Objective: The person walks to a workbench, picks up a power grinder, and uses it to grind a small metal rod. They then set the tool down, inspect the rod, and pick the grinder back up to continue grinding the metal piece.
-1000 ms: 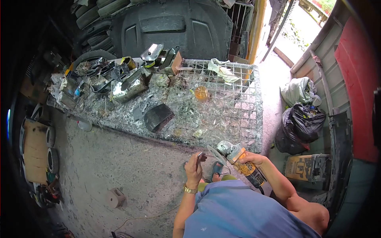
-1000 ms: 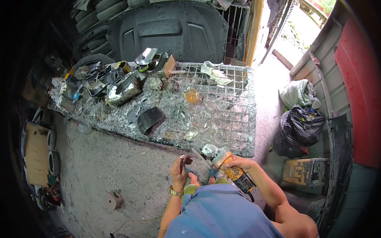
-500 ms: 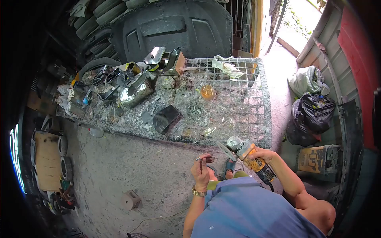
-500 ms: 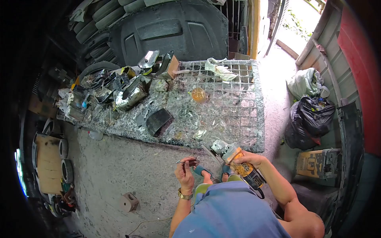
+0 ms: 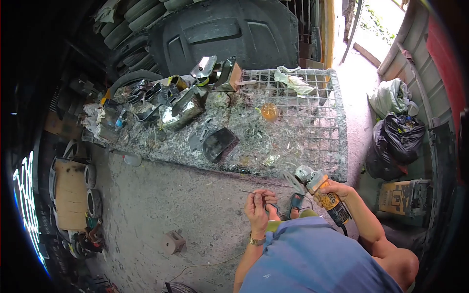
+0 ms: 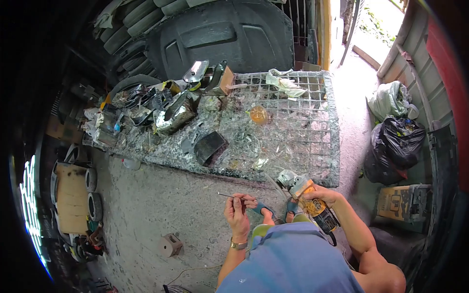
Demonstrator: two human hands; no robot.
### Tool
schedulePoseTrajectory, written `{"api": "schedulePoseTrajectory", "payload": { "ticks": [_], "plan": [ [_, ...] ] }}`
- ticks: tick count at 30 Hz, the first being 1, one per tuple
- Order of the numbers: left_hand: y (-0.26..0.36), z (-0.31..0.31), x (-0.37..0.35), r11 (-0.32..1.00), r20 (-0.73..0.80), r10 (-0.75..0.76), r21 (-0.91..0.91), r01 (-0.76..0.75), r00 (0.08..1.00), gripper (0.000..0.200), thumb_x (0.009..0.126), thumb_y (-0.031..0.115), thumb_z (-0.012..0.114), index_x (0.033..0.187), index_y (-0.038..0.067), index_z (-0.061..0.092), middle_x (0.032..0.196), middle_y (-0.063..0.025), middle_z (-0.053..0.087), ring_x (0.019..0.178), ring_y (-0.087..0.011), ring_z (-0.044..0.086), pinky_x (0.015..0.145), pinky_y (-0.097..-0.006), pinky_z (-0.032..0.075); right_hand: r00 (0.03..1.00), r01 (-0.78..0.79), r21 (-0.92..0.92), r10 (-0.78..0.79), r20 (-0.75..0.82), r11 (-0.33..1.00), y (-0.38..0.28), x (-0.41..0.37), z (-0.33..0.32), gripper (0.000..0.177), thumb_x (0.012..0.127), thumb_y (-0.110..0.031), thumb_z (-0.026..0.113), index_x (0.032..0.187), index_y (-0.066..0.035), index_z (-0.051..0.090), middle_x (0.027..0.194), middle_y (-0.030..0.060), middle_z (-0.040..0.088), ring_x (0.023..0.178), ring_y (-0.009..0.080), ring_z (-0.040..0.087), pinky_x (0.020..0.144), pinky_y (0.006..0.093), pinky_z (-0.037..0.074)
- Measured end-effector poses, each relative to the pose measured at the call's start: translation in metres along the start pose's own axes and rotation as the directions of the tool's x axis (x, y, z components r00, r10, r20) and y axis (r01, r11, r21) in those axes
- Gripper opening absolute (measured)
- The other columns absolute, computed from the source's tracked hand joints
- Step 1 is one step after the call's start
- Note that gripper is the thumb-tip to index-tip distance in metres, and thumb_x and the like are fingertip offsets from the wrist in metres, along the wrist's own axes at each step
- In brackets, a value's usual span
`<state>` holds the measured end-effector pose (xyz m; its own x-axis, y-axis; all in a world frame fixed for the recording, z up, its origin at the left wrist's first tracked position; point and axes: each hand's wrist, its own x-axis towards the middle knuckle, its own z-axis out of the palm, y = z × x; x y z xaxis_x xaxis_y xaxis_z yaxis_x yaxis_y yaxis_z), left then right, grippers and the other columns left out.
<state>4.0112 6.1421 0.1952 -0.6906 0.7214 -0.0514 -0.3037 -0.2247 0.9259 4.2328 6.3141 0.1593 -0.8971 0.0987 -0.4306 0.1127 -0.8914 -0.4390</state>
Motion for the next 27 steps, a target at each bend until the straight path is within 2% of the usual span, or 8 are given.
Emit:
{"api": "schedulePoseTrajectory", "payload": {
  "ticks": [4,11,14,16,17,19,22,27],
  "plan": [
    [0.004,-0.003,-0.004,0.972,0.002,-0.103,-0.212,0.101,0.995,0.019,0.099,0.018,0.045,0.1,0.0,0.05,0.082,-0.0156,0.063,0.065,-0.0191,0.064,0.079,-0.0367,0.054,0.998,-0.017,0.0,0.017,-0.065,1.0,0.006,0.0,-0.017,0.044,0.079,-0.014,0.07,0.114,0.003,0.05,0.101,0.0164,0.062,0.079,0.0233,0.065,0.065,0.036,0.057],
    [0.01,0.0,-0.005,0.965,-0.03,-0.155,-0.218,0.145,0.987,0.018,0.099,0.017,0.045,0.1,0.0,0.051,0.08,-0.0146,0.063,0.063,-0.0185,0.064,0.084,-0.0388,0.053,0.994,-0.015,-0.028,0.012,-0.107,1.0,0.006,-0.003,-0.022,0.045,0.078,-0.015,0.071,0.115,0.0,0.051,0.101,0.0114,0.062,0.082,0.0188,0.065,0.071,0.0337,0.056],
    [0.01,0.0,-0.004,0.968,-0.022,-0.157,-0.2,0.15,0.987,0.018,0.099,0.017,0.045,0.098,0.0,0.051,0.08,-0.0139,0.063,0.062,-0.0175,0.063,0.076,-0.0349,0.055,0.994,-0.01,-0.021,0.007,-0.108,1.0,0.005,-0.003,-0.018,0.045,0.078,-0.015,0.071,0.116,0.001,0.051,0.1,0.0117,0.062,0.083,0.0194,0.064,0.071,0.0331,0.056],
    [0.01,0.003,-0.002,0.977,-0.046,-0.204,-0.069,0.2,0.978,0.02,0.099,0.018,0.045,0.096,0.0,0.053,0.08,-0.0122,0.063,0.062,-0.0147,0.063,0.061,-0.0278,0.053,0.997,0.006,-0.025,-0.008,-0.081,1.0,0.005,-0.001,-0.017,0.045,0.078,-0.014,0.07,0.116,0.002,0.051,0.101,0.0126,0.062,0.084,0.0199,0.065,0.072,0.033,0.056],
    [0.007,0.003,-0.001,0.975,-0.037,-0.211,-0.082,0.208,0.977,0.02,0.099,0.018,0.045,0.096,0.0,0.053,0.08,-0.0122,0.063,0.062,-0.0147,0.063,0.061,-0.0278,0.053,0.999,0.02,-0.026,-0.021,-0.048,0.999,0.005,0.0,-0.016,0.045,0.079,-0.014,0.07,0.116,0.002,0.051,0.101,0.0135,0.062,0.085,0.0205,0.065,0.072,0.033,0.055],
    [-0.006,0.0,0.0,0.969,-0.004,-0.226,0.104,0.225,0.974,0.021,0.099,0.018,0.045,0.094,0.001,0.054,0.077,-0.0097,0.063,0.059,-0.0119,0.061,0.048,-0.0229,0.047,0.999,0.02,-0.026,-0.022,-0.048,0.999,0.001,0.002,-0.005,0.045,0.079,-0.014,0.07,0.116,0.002,0.051,0.102,0.0147,0.062,0.086,0.0212,0.065,0.072,0.0332,0.056],
    [-0.027,-0.003,0.001,0.939,0.023,-0.259,0.238,0.247,0.966,0.021,0.099,0.019,0.045,0.094,0.001,0.054,0.074,-0.0071,0.063,0.055,-0.0107,0.059,0.046,-0.0218,0.044,0.999,0.022,-0.022,-0.023,-0.037,1.0,0.003,0.006,-0.009,0.044,0.079,-0.014,0.07,0.116,0.002,0.05,0.106,0.0177,0.062,0.089,0.0227,0.065,0.071,0.0344,0.056],
    [-0.037,0.011,0.004,0.902,0.056,-0.162,0.414,0.125,0.985,0.021,0.098,0.016,0.047,0.088,0.0,0.056,0.068,-0.006,0.063,0.049,-0.009,0.055,0.043,-0.0222,0.04,0.999,0.01,0.005,-0.01,-0.045,1.0,0.0,0.01,0.0,0.05,0.079,-0.012,0.07,0.12,0.0,0.046,0.106,0.0157,0.061,0.092,0.0239,0.064,0.073,0.0355,0.057]
  ]
}}
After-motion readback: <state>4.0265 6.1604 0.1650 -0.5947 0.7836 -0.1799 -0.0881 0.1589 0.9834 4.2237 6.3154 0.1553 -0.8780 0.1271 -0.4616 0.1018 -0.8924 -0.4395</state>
